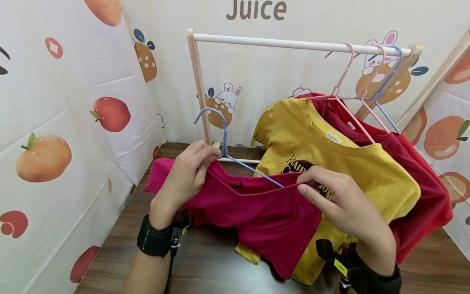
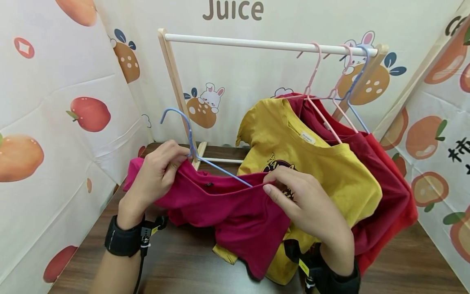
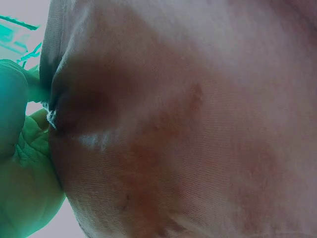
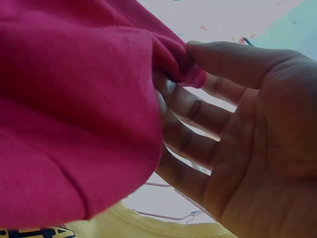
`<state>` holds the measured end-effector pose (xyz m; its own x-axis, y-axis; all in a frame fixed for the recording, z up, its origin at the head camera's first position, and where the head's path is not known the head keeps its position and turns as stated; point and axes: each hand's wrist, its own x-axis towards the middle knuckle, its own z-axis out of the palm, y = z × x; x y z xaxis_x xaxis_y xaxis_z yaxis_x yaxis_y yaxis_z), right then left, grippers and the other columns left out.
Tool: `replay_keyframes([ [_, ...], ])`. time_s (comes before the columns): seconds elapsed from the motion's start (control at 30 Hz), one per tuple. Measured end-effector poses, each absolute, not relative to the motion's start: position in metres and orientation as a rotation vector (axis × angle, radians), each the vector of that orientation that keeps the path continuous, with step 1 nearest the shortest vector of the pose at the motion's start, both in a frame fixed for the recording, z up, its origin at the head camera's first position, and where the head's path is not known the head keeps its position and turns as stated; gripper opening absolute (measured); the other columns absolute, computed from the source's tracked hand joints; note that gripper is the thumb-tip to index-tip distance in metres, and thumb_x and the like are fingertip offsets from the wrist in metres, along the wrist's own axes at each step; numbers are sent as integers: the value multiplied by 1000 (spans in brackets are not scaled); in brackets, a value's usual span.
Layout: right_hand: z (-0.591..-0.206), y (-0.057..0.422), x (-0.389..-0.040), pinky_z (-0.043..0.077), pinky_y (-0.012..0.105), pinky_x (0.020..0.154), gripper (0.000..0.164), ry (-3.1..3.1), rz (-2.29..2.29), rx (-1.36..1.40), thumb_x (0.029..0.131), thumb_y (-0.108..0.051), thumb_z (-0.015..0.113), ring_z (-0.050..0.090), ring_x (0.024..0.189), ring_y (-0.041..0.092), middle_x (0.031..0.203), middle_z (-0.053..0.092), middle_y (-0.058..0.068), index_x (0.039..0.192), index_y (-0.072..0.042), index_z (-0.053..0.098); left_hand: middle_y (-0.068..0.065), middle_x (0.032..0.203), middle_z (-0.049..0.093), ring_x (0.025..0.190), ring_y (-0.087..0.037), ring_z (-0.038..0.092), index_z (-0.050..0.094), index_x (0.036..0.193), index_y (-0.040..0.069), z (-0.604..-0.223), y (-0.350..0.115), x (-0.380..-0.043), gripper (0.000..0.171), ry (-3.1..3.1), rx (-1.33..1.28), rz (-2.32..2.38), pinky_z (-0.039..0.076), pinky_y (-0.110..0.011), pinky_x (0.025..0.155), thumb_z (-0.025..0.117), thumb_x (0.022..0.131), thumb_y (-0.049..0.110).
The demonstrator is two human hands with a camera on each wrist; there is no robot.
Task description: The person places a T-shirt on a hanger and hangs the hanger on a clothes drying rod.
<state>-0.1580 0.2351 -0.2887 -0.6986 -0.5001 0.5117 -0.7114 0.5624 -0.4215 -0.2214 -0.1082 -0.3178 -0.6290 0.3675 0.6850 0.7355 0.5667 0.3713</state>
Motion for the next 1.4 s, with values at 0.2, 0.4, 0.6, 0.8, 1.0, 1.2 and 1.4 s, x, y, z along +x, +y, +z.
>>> replay_keyframes([
  [0.2, -290, 233, -160, 45, 15, 75, 24, -2474, 884, 985, 95, -3, 69, 58, 85, -2, 96, 66, -14, 108, -23, 67, -1, 86, 57, 78, -10, 46, 71, 107, 8, -319, -108, -222, 14, -2237, -869, -904, 40, -26, 66, 58, 101, 4],
  [0.4, -291, 232, -160, 44, 15, 69, 39, -2507, 906, 958, 93, -3, 71, 57, 83, 1, 95, 63, -15, 128, -19, 65, -2, 91, 62, 80, -11, 49, 71, 107, 7, -319, -109, -223, 12, -2214, -855, -928, 42, -27, 69, 60, 100, 5],
  [0.6, -291, 232, -161, 46, 18, 67, 38, -2565, 878, 924, 94, -8, 72, 58, 80, -1, 90, 62, -17, 129, -19, 61, -4, 99, 67, 88, -12, 58, 71, 108, 6, -319, -110, -225, 13, -2177, -841, -961, 47, -29, 76, 61, 101, 6],
  [0.8, -291, 233, -163, 45, 19, 70, 17, -2610, 849, 920, 99, -13, 67, 56, 76, 0, 87, 63, -19, 104, -29, 68, -4, 99, 67, 88, -12, 59, 71, 107, 6, -318, -109, -224, 11, -2155, -845, -977, 47, -27, 76, 62, 100, 7],
  [1.0, -292, 233, -165, 40, 18, 63, 21, -2619, 856, 982, 103, -11, 60, 46, 66, -2, 73, 48, -19, 98, -30, 63, -3, 98, 67, 85, -11, 57, 71, 107, 6, -320, -110, -226, 11, -2154, -833, -998, 45, -26, 73, 63, 100, 9],
  [1.2, -294, 231, -165, 37, 17, 58, 21, -2575, 907, 974, 105, -7, 54, 36, 59, -4, 66, 35, -18, 95, -26, 57, -4, 98, 68, 85, -12, 58, 71, 106, 7, -320, -112, -227, 10, -2166, -791, -1050, 45, -27, 75, 65, 99, 11],
  [1.4, -295, 233, -167, 33, 15, 52, 21, -2432, 891, 935, 101, -1, 58, 29, 56, -6, 63, 33, -14, 90, -19, 57, -5, 90, 68, 82, -13, 59, 70, 103, 8, -321, -116, -231, 11, -2183, -716, -1049, 45, -26, 74, 72, 95, 15],
])
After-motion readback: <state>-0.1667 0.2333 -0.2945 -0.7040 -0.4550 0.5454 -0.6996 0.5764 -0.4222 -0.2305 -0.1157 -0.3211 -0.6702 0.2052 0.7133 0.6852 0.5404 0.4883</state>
